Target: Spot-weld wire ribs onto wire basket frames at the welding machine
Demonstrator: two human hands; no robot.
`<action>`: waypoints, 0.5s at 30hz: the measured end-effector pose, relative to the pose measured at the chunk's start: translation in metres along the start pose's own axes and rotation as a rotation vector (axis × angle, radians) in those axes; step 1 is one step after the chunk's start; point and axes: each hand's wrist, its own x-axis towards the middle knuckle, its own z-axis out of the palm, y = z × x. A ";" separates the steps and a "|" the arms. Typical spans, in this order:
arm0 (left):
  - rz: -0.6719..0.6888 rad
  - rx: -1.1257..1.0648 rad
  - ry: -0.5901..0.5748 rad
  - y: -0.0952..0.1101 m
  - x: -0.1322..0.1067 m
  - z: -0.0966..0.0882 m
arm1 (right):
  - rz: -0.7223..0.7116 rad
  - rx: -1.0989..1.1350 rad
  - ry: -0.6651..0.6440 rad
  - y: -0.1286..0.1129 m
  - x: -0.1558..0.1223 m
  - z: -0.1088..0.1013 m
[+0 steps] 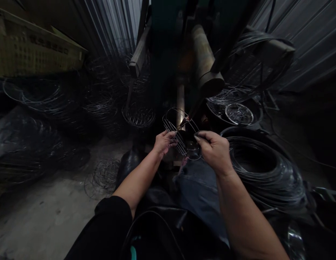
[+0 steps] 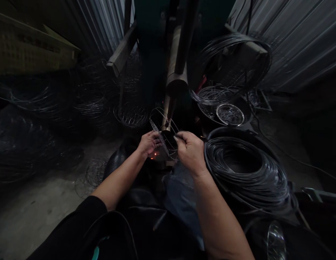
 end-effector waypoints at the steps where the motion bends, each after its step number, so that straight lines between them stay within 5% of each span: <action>1: -0.006 -0.004 0.005 0.000 0.001 0.001 | 0.001 -0.009 0.002 0.000 0.003 0.001; 7: -0.064 -0.038 0.016 -0.009 0.003 0.004 | 0.007 -0.043 0.025 -0.002 0.006 0.001; 15: -0.120 -0.028 -0.012 -0.010 -0.012 0.006 | 0.069 0.004 0.140 0.023 -0.056 -0.014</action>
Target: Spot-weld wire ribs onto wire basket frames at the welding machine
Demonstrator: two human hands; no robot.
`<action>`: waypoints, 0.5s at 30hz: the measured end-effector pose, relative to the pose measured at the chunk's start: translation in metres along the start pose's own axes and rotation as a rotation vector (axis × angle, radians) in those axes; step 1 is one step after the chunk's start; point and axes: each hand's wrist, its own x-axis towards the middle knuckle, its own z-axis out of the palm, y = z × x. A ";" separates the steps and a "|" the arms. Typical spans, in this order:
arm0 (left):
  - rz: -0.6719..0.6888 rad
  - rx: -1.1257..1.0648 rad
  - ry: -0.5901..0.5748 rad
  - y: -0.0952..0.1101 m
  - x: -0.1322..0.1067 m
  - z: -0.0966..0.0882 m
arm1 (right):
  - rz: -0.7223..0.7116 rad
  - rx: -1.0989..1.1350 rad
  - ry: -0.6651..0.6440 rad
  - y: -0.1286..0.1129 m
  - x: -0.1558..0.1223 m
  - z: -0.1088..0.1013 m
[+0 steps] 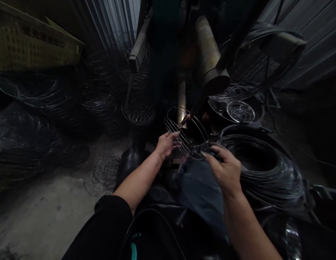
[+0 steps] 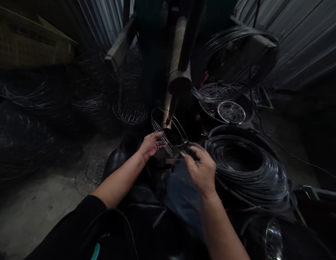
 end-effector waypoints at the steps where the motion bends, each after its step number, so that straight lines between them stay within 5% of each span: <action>1: -0.020 -0.004 0.007 0.002 -0.002 0.001 | 0.001 0.025 0.016 0.003 -0.004 0.000; 15: -0.211 -0.047 0.060 0.010 0.013 -0.003 | -0.124 -0.024 -0.096 -0.021 0.039 0.018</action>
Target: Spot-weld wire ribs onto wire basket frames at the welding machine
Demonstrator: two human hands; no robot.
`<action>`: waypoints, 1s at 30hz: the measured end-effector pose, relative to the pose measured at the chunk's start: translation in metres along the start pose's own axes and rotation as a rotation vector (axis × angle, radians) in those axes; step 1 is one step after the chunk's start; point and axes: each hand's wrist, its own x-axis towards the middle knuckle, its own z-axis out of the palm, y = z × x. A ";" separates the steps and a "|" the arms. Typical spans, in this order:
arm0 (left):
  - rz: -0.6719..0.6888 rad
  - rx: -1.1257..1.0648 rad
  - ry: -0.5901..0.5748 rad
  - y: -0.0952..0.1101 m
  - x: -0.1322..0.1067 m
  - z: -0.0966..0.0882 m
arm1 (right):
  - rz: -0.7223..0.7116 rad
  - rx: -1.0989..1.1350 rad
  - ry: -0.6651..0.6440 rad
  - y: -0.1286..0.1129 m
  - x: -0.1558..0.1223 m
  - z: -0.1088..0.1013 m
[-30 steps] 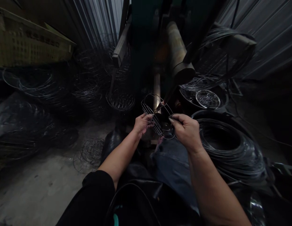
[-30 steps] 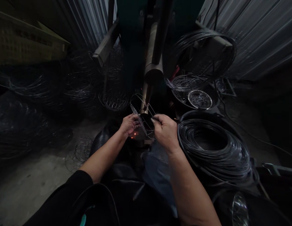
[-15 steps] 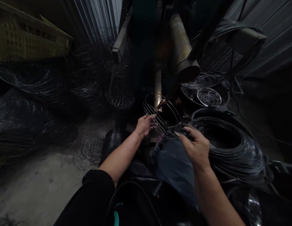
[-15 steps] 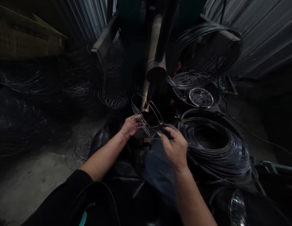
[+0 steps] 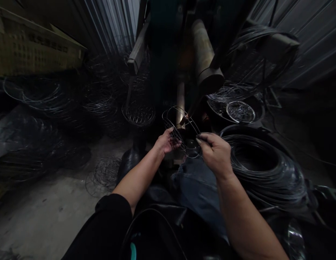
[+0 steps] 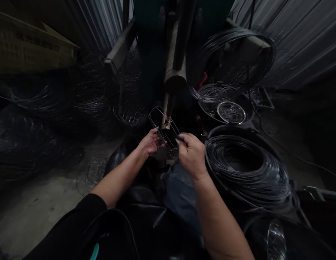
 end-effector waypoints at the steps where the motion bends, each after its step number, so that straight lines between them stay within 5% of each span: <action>1: -0.020 -0.005 -0.013 0.000 0.003 0.001 | 0.002 -0.012 -0.006 0.000 0.004 0.000; 13: 0.012 0.142 0.020 -0.005 0.002 0.003 | 0.125 0.067 -0.129 0.003 0.023 -0.008; 15: 0.225 0.327 0.141 -0.010 -0.004 -0.006 | 0.196 0.170 -0.193 0.010 0.019 -0.018; 17: 0.595 0.576 0.235 -0.014 -0.010 -0.017 | 0.245 0.231 -0.198 0.020 0.011 -0.025; 19: 0.940 0.834 0.225 -0.018 -0.015 -0.026 | 0.266 0.233 -0.163 0.030 0.001 -0.028; 21: 1.117 1.031 0.150 -0.020 -0.016 -0.029 | 0.249 0.210 -0.138 0.039 -0.009 -0.025; 24: 1.186 1.153 0.072 -0.022 -0.014 -0.023 | 0.156 0.169 -0.127 0.044 -0.016 -0.018; 30: 1.138 1.122 0.092 -0.020 -0.007 -0.012 | -0.036 0.091 -0.066 0.042 -0.020 -0.013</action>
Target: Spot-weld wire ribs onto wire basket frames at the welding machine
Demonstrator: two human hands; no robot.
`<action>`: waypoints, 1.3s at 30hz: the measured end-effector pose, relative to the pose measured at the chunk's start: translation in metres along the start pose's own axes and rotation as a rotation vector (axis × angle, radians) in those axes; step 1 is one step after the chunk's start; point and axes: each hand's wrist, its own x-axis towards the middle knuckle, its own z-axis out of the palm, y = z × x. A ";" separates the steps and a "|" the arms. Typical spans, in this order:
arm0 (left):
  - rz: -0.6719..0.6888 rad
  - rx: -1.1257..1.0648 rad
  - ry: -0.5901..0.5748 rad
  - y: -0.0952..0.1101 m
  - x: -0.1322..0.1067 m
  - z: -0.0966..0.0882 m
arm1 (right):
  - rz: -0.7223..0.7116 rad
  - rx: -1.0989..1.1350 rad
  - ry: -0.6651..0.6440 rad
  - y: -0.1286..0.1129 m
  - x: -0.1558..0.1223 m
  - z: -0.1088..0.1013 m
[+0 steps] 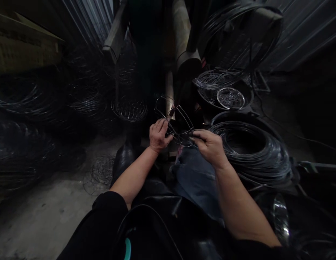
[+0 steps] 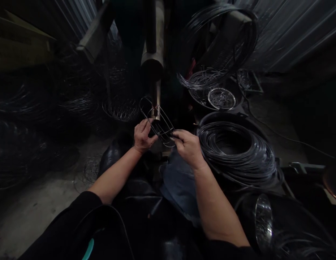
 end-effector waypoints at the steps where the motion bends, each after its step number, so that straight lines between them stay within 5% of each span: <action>1: -0.016 -0.015 0.000 0.000 0.000 0.000 | -0.020 -0.004 0.012 0.000 -0.001 0.001; 8: -0.094 -0.235 0.035 0.012 -0.007 -0.010 | 0.009 0.011 -0.002 -0.019 -0.001 0.001; 14: -0.255 -0.419 0.078 0.023 -0.004 -0.019 | 0.058 -0.027 -0.020 -0.045 0.031 0.012; 26: -0.151 -0.405 -0.001 0.004 0.008 -0.014 | 0.141 -0.164 -0.067 -0.055 0.076 0.028; 35: -0.165 -0.396 0.019 0.005 0.008 -0.005 | 0.124 -0.058 -0.120 -0.039 0.038 -0.011; 39: -0.025 -0.262 0.061 -0.007 0.010 0.002 | 0.145 -0.020 -0.086 -0.023 0.006 -0.023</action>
